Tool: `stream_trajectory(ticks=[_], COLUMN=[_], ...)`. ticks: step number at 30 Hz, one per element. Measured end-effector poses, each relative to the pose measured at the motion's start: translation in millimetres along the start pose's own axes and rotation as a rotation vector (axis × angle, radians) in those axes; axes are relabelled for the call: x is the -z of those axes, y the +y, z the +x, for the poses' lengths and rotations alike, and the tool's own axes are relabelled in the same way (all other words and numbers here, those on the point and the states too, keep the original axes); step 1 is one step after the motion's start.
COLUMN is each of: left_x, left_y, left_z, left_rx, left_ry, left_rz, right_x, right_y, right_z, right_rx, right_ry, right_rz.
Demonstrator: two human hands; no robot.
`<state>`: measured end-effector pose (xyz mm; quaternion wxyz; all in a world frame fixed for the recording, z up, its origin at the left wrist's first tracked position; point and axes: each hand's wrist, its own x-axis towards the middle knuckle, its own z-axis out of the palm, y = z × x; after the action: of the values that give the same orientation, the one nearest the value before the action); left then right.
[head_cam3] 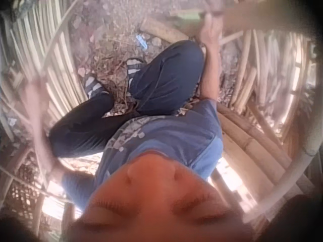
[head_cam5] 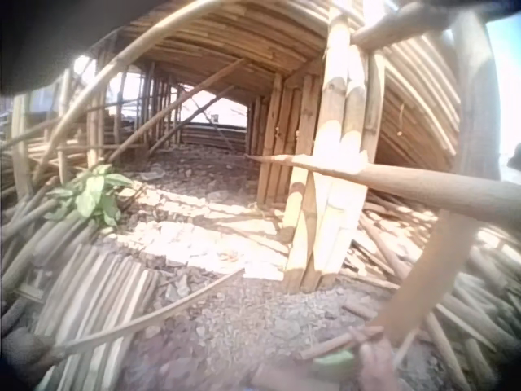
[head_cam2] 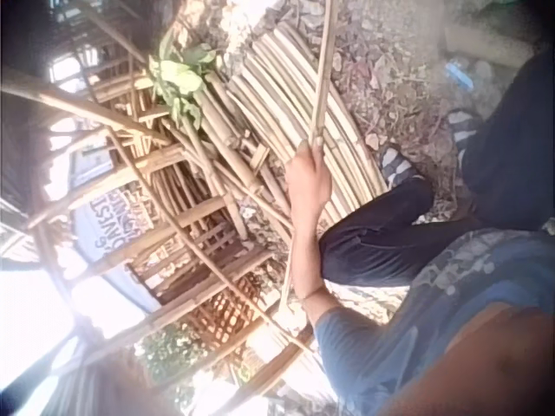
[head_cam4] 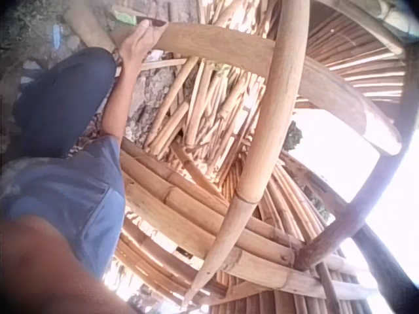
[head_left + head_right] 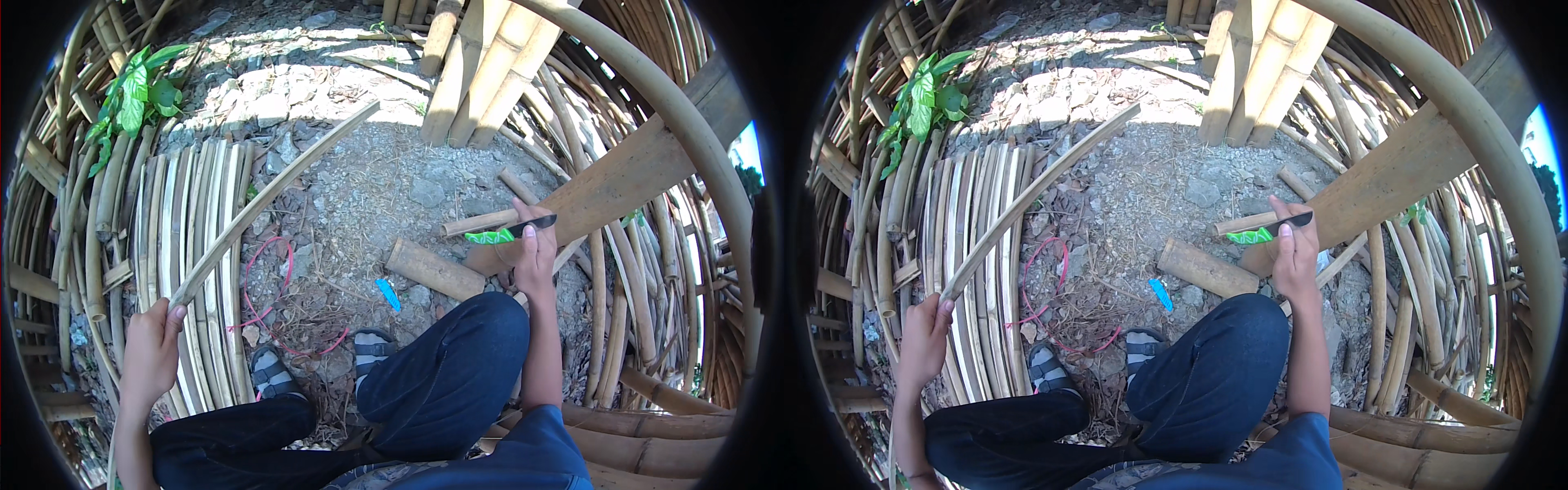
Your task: The person trims and scrapes a bamboo strip using a knife.
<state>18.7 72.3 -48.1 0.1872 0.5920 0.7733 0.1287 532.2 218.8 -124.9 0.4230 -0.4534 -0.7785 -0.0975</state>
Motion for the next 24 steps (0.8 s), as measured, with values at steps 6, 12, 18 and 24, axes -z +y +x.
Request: stream_trajectory(ticks=[6, 12, 18, 24], left_x=[7, 12, 2, -4], left_y=[-1, -3, 6, -1], left_z=[3, -6, 3, 7], left_rx=[0.017, 0.005, -0.041, 0.126], left_ry=[-0.175, -0.287, -0.348, -0.511], left_rz=[-0.255, -0.453, -0.507, -0.763], right_x=[17, 3, -48, -55], right_y=[-56, -158, -185, -235], right_z=[62, 109, 68, 49], right_rx=[-0.527, -0.805, -1.483, -1.493], right_ry=[0.054, 0.102, -0.538, -0.427], right_rz=[1.208, 1.679, 1.923, 1.729])
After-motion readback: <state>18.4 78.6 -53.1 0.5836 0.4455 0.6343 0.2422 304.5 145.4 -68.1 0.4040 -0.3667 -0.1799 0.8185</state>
